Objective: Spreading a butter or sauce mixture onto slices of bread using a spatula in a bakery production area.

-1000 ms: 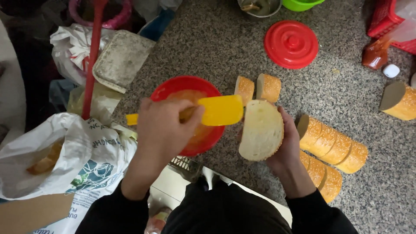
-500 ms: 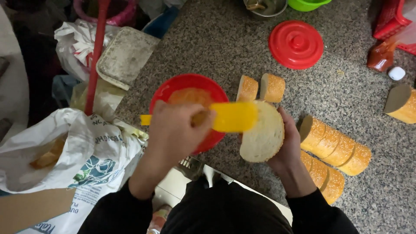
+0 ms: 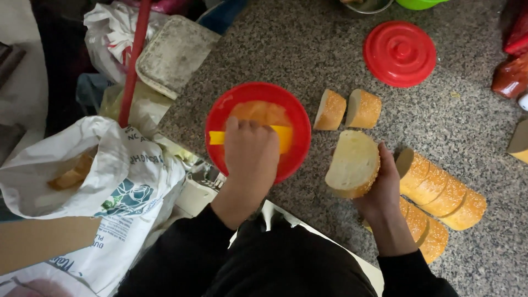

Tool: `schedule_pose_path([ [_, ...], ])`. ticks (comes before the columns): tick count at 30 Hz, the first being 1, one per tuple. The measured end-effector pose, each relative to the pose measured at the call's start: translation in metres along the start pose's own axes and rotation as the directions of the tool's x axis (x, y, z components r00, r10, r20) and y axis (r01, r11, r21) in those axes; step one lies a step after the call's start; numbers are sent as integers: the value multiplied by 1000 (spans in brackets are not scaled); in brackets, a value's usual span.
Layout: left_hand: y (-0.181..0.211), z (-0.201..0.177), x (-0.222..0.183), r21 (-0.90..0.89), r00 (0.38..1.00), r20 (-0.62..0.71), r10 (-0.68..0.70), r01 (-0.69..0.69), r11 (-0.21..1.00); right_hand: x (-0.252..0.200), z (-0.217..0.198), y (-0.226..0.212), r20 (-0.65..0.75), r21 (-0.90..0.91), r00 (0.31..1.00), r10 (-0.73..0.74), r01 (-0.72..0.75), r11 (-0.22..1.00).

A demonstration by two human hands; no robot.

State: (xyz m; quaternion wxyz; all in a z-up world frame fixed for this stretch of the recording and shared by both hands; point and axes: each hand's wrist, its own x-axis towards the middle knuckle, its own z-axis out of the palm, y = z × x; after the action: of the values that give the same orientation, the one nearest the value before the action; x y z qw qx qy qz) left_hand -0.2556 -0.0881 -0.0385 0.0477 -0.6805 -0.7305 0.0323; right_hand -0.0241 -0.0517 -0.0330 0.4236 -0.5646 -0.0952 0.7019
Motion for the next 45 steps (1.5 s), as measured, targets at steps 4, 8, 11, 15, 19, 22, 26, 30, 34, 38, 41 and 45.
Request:
schedule_pose_path([
  [4,10,3,1,-41,984,-180,0,-7,999,-3,1,4,-14,19,1000,4,-3,1000],
  [8,17,-3,1,-8,995,-99,7,-8,1000,-1,-4,5,36,22,999,22,-22,1000],
  [11,13,9,2,-61,986,-165,2,-12,998,1,-9,7,92,18,995,39,-41,999],
  [15,1,7,1,-145,998,-54,18,-26,989,6,-10,12,104,84,993,63,-72,994],
  [19,-17,1,-1,-209,1000,-6,-13,11,978,18,-16,16,111,129,992,65,-79,988],
  [22,-32,-2,-7,-298,990,-16,-143,132,945,11,-2,12,45,94,998,49,-53,994],
  [26,-46,-27,-13,-334,909,-416,0,-153,930,-6,28,2,46,112,999,-12,7,994],
  [30,-24,-33,-12,-51,625,-761,176,-328,943,-8,40,1,90,155,995,-46,31,987],
  [34,-14,-47,-33,87,595,-742,309,-372,924,25,23,4,109,172,994,-23,3,985],
  [38,-44,-33,-42,274,545,-663,513,-461,844,15,19,-5,86,184,996,16,-32,982],
  [41,-58,-70,-31,140,598,-671,438,-478,867,27,4,-6,114,102,990,82,-94,990],
  [45,-53,-104,-12,-233,681,-628,377,-626,744,14,16,-10,338,-102,923,185,-160,982],
])
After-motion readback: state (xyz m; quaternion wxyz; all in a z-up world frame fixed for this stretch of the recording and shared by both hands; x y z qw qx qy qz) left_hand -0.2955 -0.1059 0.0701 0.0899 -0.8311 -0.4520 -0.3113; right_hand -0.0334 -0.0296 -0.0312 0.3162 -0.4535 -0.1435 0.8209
